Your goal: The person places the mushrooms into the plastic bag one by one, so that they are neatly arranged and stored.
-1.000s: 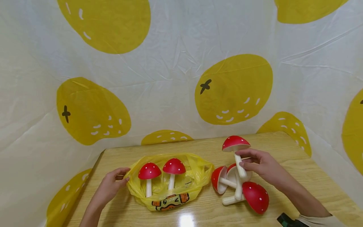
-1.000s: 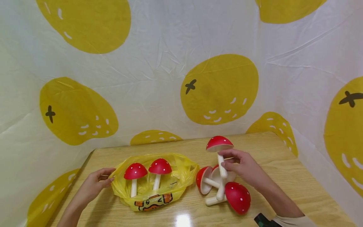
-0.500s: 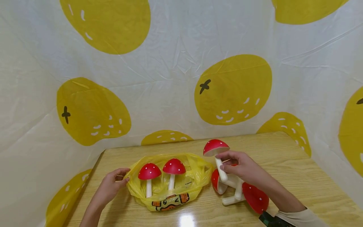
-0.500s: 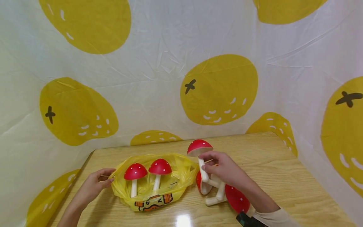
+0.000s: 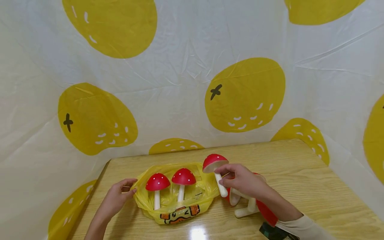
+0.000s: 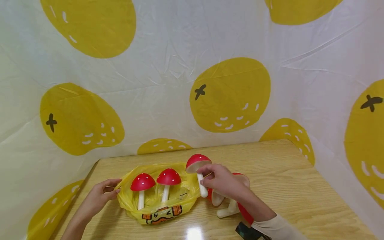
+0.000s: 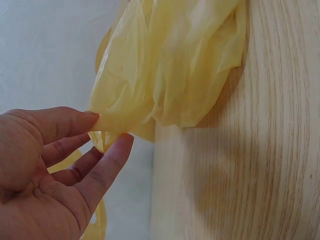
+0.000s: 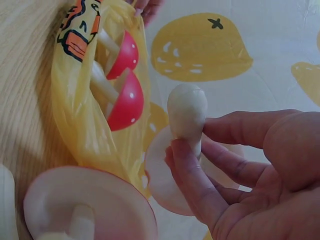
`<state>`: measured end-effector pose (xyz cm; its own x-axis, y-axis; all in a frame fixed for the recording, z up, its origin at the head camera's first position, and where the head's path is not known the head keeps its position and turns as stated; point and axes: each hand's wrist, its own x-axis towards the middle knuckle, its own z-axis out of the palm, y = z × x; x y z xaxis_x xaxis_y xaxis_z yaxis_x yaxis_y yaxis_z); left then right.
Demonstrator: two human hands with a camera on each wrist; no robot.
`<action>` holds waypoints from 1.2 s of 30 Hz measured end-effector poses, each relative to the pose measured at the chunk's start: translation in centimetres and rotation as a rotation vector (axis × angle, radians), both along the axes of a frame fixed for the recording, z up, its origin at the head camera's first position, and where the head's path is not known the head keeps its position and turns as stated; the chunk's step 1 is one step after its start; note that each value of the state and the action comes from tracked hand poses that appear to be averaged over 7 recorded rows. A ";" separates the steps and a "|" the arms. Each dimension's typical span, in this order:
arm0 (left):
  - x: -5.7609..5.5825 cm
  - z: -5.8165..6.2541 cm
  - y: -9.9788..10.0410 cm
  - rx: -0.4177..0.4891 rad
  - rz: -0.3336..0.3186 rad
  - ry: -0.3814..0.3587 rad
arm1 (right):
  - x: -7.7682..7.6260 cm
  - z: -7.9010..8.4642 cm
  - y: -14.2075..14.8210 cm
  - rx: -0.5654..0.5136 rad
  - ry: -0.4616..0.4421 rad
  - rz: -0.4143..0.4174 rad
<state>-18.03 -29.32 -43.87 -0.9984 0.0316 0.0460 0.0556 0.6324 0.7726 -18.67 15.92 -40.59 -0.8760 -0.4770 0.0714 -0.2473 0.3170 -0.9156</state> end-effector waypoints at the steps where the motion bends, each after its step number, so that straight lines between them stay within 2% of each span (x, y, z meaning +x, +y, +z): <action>1: 0.0 0.0 0.0 0.002 0.000 -0.001 | 0.0 -0.1 -0.3 0.007 -0.006 0.005; 12: 0.1 -0.1 0.0 -0.006 0.015 -0.018 | -0.5 -1.7 -3.2 0.160 0.000 0.001; 21: -0.1 0.1 0.1 -0.007 0.006 -0.006 | -1.0 -1.7 -5.3 0.153 0.025 -0.030; 27: -0.2 0.1 0.2 -0.007 0.001 -0.002 | -1.2 -2.2 -6.3 0.176 0.005 -0.045; 36: -0.3 0.0 0.2 -0.009 -0.004 -0.002 | -0.9 -2.5 -6.5 0.241 -0.046 0.073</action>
